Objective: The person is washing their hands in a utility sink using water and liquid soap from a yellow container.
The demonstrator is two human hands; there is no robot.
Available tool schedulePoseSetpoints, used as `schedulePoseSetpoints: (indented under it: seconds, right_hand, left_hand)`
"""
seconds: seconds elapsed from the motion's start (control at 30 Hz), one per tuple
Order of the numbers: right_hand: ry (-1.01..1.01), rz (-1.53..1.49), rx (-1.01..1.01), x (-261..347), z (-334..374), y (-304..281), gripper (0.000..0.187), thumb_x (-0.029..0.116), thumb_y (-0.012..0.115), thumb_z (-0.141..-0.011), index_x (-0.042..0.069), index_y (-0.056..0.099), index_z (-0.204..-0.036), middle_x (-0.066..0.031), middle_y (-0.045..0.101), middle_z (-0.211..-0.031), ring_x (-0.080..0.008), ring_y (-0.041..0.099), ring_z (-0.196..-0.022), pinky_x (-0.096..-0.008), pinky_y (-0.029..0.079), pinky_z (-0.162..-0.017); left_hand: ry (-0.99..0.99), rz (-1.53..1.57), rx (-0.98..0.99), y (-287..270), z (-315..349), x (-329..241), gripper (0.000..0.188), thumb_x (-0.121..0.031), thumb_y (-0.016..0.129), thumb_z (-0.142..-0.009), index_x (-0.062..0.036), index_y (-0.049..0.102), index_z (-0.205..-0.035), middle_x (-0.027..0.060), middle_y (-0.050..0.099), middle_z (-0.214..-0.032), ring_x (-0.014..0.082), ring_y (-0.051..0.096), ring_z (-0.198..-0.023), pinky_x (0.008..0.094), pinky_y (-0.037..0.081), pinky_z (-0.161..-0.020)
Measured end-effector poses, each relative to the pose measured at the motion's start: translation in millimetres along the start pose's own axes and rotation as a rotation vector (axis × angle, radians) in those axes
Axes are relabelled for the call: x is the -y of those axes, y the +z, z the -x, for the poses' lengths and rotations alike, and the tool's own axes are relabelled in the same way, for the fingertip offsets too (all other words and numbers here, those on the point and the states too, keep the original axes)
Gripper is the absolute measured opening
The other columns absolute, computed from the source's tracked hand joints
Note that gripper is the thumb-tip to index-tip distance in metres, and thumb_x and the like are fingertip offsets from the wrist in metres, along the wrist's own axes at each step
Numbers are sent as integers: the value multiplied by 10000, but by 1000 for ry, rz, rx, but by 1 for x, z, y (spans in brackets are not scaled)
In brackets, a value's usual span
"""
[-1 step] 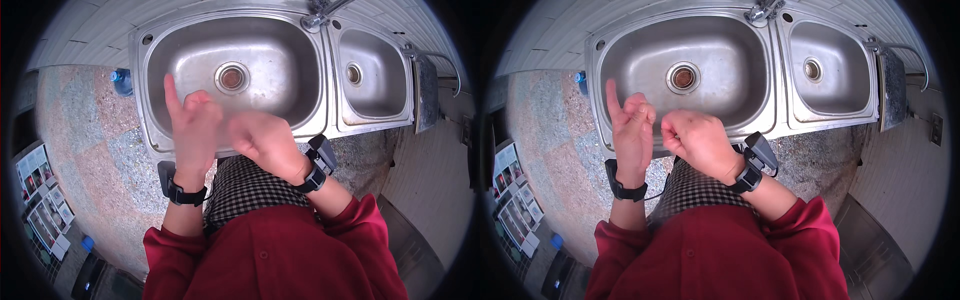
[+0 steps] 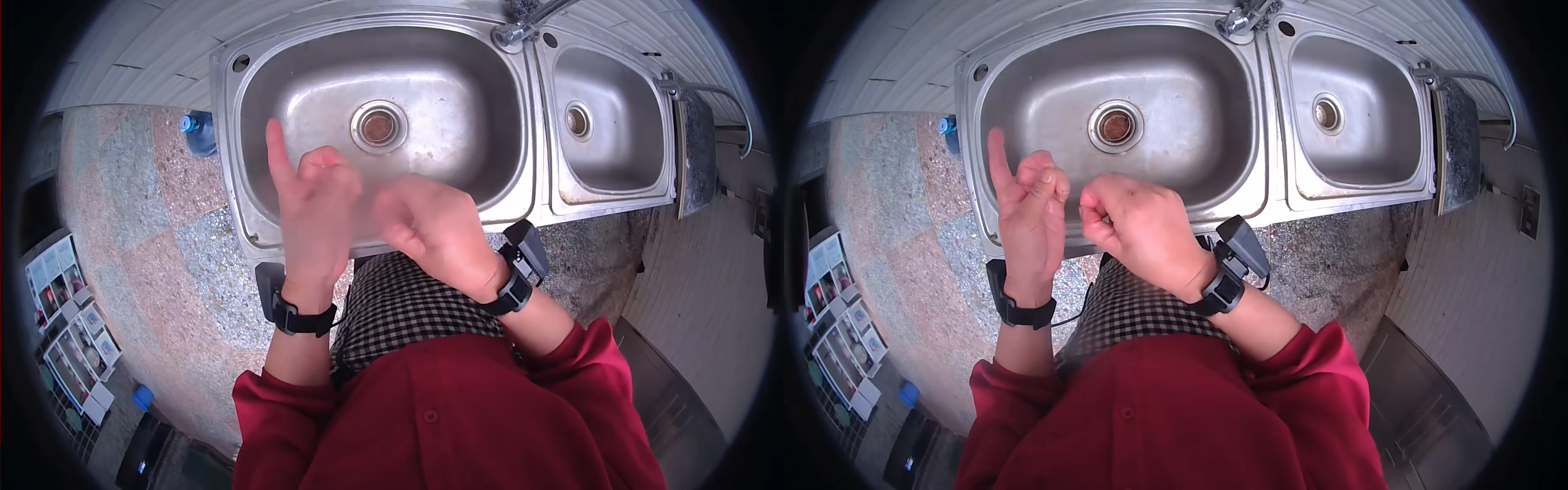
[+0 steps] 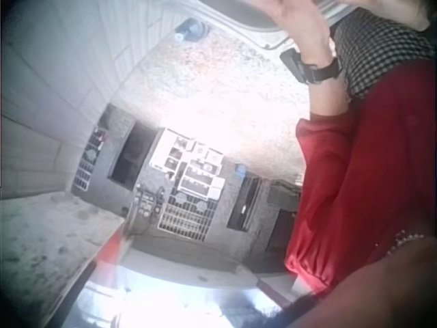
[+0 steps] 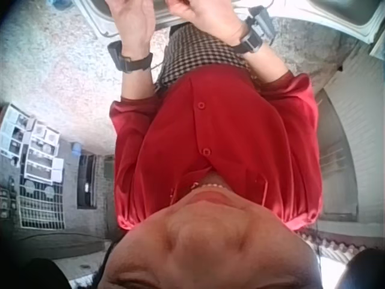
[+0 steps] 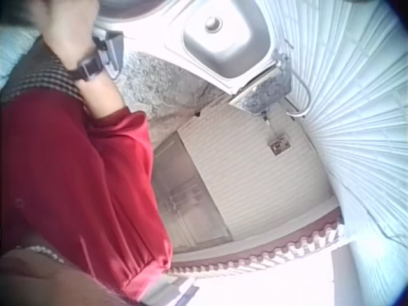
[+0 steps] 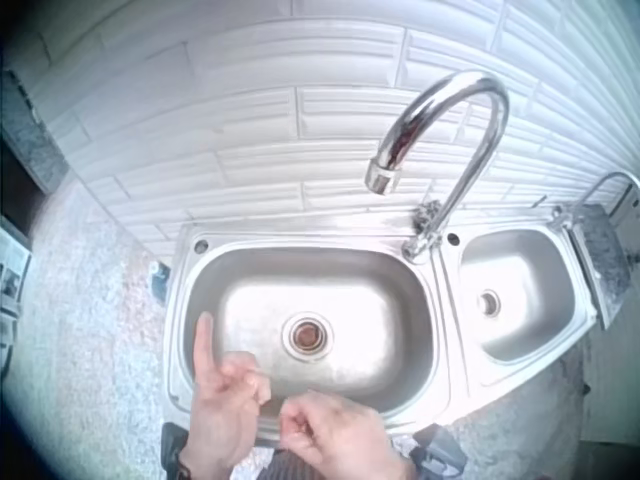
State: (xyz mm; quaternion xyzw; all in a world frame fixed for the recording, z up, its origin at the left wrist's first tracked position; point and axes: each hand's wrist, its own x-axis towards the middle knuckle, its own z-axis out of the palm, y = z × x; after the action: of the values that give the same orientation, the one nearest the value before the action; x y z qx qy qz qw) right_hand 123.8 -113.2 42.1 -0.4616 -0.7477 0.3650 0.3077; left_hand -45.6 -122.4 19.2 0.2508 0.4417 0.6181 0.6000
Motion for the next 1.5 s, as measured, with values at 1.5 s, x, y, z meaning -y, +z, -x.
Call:
schedulePoseSetpoints:
  seconds: [1.5]
  right_hand:
    - [-279,377,-107,-9,-27,16,140,143,749,-743,121,620,-794,-38,594,-744,-242,661,-741,-381,547,-613]
  left_hand:
    - [-16,-683,-15,3,8,-25,1016,200,618,-877,-138,85,-1673,46,542,-1050,106,632,-942,266,548,-879]
